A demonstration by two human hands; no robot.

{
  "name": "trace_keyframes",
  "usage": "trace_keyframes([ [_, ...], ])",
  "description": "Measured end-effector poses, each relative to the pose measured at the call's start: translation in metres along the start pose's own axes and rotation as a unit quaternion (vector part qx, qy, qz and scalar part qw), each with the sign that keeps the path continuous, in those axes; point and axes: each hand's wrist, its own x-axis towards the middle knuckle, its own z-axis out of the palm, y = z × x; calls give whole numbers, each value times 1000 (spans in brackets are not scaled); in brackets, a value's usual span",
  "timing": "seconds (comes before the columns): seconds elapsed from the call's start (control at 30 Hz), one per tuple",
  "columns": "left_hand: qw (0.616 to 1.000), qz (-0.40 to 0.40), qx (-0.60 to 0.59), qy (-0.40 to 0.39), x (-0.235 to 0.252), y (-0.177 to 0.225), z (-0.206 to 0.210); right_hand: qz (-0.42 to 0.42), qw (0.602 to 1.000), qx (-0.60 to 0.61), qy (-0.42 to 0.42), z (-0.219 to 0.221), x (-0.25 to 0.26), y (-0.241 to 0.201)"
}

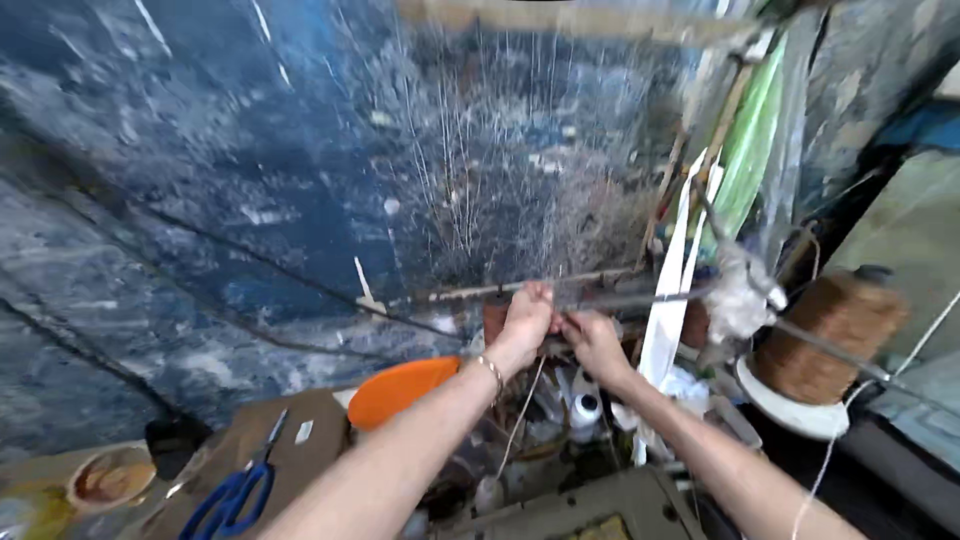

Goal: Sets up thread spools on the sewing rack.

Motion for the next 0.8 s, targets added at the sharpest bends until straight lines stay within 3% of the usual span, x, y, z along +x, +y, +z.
trace_keyframes([
  [0.1,1000,14,-11,-8,15,-3,-5,24,997,71,21,2,14,17],
  [0.23,999,-2,-29,-14,29,3,-5,127,963,222,87,1,29,14],
  [0.33,998,17,58,21,38,9,-8,148,974,143,97,-5,36,14],
  [0.43,979,89,175,52,51,26,-9,161,981,65,88,-16,44,4],
  [0.5,984,139,107,31,57,37,-1,173,978,59,100,-19,49,2],
  [0.67,971,205,-64,-106,67,78,31,246,962,86,84,-22,68,-6],
  [0.8,960,213,-141,-115,80,108,61,241,964,89,70,-24,66,4],
])
